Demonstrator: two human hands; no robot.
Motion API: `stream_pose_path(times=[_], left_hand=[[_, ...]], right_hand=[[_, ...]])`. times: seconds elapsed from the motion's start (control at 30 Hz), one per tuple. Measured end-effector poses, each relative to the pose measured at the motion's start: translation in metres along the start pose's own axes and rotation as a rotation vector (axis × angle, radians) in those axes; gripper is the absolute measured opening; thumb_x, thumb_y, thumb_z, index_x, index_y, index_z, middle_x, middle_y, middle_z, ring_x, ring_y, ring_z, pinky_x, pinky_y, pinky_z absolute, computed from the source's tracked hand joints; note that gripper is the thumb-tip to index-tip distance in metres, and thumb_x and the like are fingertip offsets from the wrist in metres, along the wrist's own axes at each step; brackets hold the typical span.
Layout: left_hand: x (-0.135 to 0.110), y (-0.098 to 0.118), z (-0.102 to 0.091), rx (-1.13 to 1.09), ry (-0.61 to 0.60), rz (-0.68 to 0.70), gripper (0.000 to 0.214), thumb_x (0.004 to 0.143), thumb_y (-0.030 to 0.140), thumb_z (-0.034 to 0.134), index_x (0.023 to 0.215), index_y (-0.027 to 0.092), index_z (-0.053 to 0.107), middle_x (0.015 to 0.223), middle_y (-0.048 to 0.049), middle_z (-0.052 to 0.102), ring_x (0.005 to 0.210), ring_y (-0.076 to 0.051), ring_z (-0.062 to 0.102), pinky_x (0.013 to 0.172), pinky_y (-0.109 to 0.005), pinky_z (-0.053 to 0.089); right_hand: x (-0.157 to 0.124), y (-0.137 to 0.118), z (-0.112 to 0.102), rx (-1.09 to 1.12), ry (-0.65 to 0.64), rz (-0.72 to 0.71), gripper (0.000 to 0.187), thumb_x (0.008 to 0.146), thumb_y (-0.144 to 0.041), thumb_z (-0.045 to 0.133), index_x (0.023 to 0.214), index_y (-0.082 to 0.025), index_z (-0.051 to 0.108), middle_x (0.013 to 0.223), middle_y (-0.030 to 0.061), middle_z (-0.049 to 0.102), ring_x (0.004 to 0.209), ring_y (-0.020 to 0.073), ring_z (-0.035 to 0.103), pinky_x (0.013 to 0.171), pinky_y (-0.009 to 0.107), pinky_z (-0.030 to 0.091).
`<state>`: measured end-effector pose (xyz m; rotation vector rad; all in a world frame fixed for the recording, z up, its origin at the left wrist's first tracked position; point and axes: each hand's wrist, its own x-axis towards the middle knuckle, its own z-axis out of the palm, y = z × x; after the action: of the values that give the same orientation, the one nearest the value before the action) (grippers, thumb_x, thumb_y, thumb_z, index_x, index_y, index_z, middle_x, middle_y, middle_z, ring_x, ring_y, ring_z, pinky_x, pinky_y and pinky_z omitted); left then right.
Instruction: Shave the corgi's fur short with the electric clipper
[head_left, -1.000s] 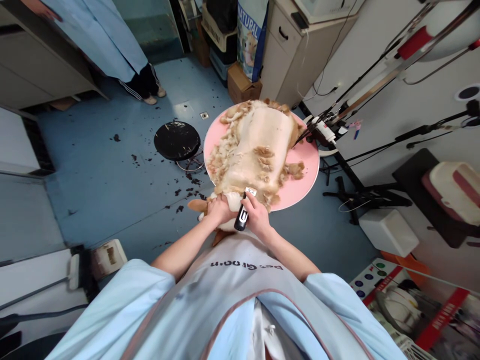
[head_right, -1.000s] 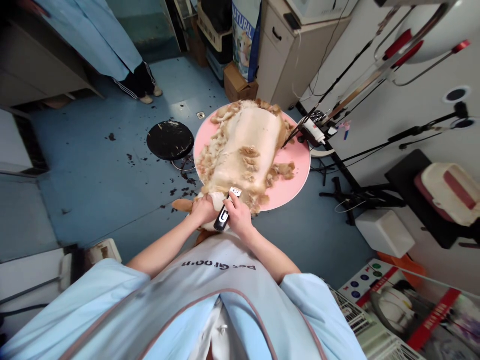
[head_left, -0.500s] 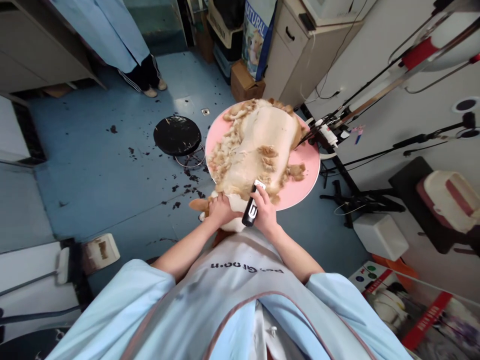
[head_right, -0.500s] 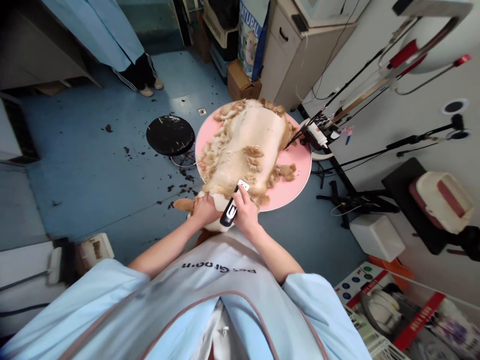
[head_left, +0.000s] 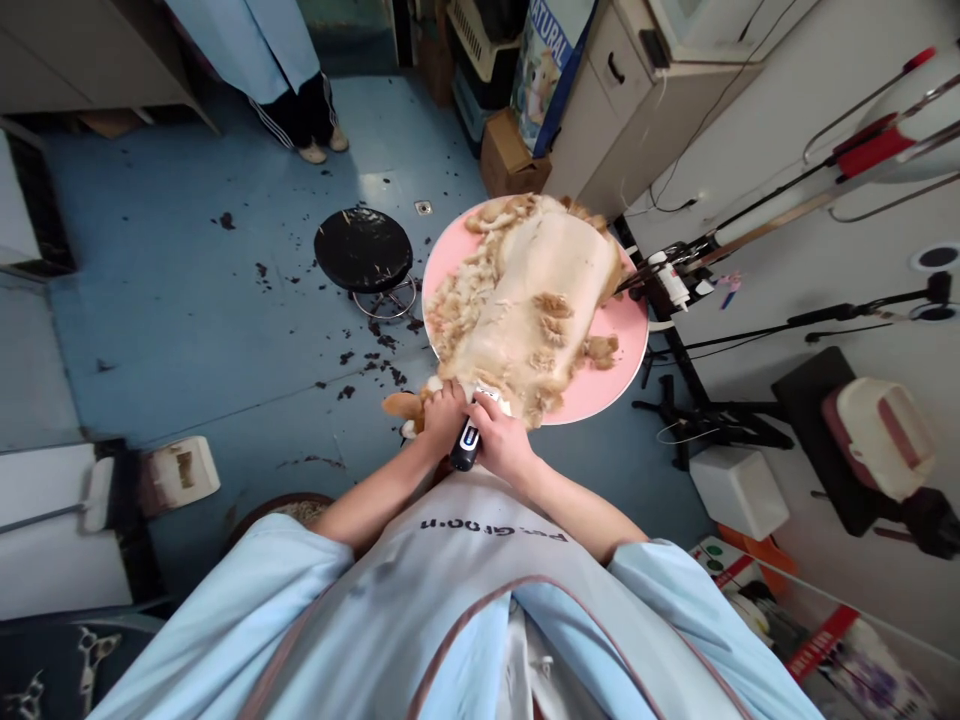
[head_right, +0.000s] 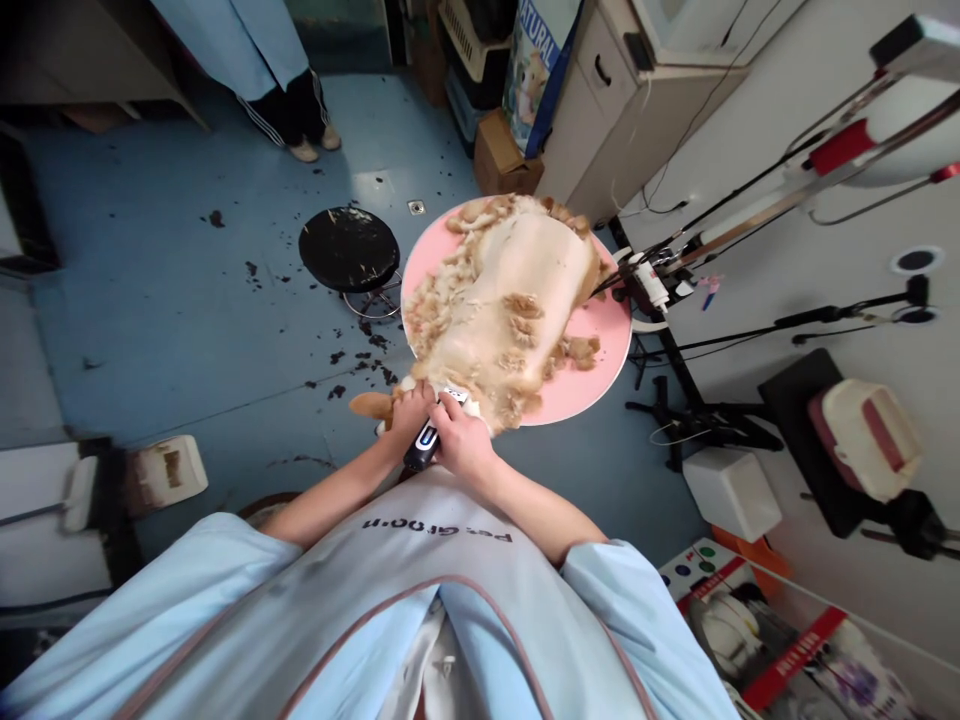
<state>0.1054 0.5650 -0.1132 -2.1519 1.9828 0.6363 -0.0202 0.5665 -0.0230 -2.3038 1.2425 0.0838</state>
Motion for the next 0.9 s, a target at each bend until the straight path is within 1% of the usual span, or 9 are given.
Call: stream_pose_path(times=[0.23,0.33,0.43,0.5,0.57,0.63,0.7,0.77,0.9], left_hand=[[-0.003,0.001,-0.003,-0.049,0.009,-0.043,0.045,0.101,0.015,0.030,0.143,0.007,0.043,0.127,-0.0184,0.061,0.110,-0.027,0.061,0.090,-0.035,0.045],[-0.005,-0.001,-0.003,-0.052,0.006,0.021,0.050,0.097,0.025,0.043,0.143,0.005,0.042,0.131,-0.0199,0.058,0.111,-0.030,0.059,0.089,-0.037,0.045],[-0.006,-0.002,-0.003,-0.081,0.028,0.069,0.063,0.092,0.038,0.053,0.143,0.003,0.041,0.134,-0.0222,0.055,0.112,-0.033,0.058,0.091,-0.039,0.045],[-0.007,-0.002,-0.002,-0.080,0.012,0.060,0.059,0.095,0.035,0.049,0.142,0.001,0.042,0.134,-0.0229,0.055,0.112,-0.032,0.058,0.092,-0.040,0.045],[-0.006,-0.001,-0.001,-0.061,-0.011,0.035,0.047,0.100,0.024,0.039,0.141,0.002,0.044,0.135,-0.0223,0.056,0.114,-0.031,0.058,0.093,-0.039,0.045],[-0.005,0.000,-0.001,-0.042,-0.021,0.011,0.045,0.101,0.014,0.030,0.141,0.004,0.046,0.136,-0.0217,0.055,0.115,-0.030,0.058,0.093,-0.039,0.046],[-0.004,0.001,0.000,-0.032,-0.022,-0.001,0.046,0.100,0.011,0.027,0.141,0.004,0.047,0.134,-0.0224,0.056,0.112,-0.030,0.059,0.090,-0.040,0.048],[-0.004,0.003,0.000,-0.024,-0.015,-0.009,0.047,0.100,0.010,0.025,0.141,0.003,0.047,0.131,-0.0232,0.057,0.110,-0.030,0.060,0.089,-0.040,0.049],[-0.005,0.005,-0.003,-0.017,-0.012,-0.028,0.049,0.100,0.011,0.024,0.143,0.003,0.045,0.129,-0.0226,0.059,0.109,-0.030,0.062,0.088,-0.039,0.050]], right_hand=[[0.015,0.001,-0.006,-0.102,-0.020,0.007,0.056,0.087,-0.021,0.054,0.143,-0.022,0.047,0.152,0.0137,0.047,0.110,0.0246,0.067,0.078,0.031,0.059],[0.027,0.004,-0.012,-0.142,-0.021,0.022,0.050,0.089,-0.021,0.052,0.139,-0.022,0.051,0.154,0.0134,0.044,0.107,0.0244,0.067,0.076,0.031,0.058],[0.033,0.007,-0.017,-0.183,0.034,0.065,0.042,0.091,-0.018,0.049,0.132,-0.020,0.055,0.158,0.0159,0.039,0.102,0.0243,0.068,0.078,0.034,0.058],[0.026,0.006,-0.017,-0.183,0.098,0.082,0.039,0.091,-0.017,0.049,0.129,-0.018,0.057,0.159,0.0188,0.037,0.101,0.0252,0.068,0.084,0.038,0.057],[0.010,0.002,-0.013,-0.126,0.123,0.037,0.040,0.090,-0.018,0.052,0.130,-0.017,0.057,0.157,0.0206,0.039,0.104,0.0269,0.067,0.086,0.039,0.057],[-0.007,-0.004,-0.007,-0.026,0.094,-0.044,0.044,0.086,-0.022,0.058,0.130,-0.017,0.056,0.153,0.0201,0.045,0.109,0.0280,0.066,0.084,0.037,0.058],[-0.020,-0.008,0.001,0.055,0.063,-0.067,0.048,0.083,-0.024,0.063,0.130,-0.018,0.056,0.149,0.0193,0.049,0.109,0.0278,0.066,0.080,0.034,0.059],[-0.023,-0.009,0.007,0.094,0.061,-0.014,0.050,0.081,-0.021,0.063,0.130,-0.018,0.056,0.148,0.0188,0.049,0.108,0.0273,0.067,0.079,0.034,0.060],[-0.011,-0.002,0.008,0.152,0.077,0.076,0.054,0.079,-0.017,0.062,0.132,-0.018,0.053,0.148,0.0182,0.048,0.115,0.0284,0.064,0.080,0.037,0.060]])
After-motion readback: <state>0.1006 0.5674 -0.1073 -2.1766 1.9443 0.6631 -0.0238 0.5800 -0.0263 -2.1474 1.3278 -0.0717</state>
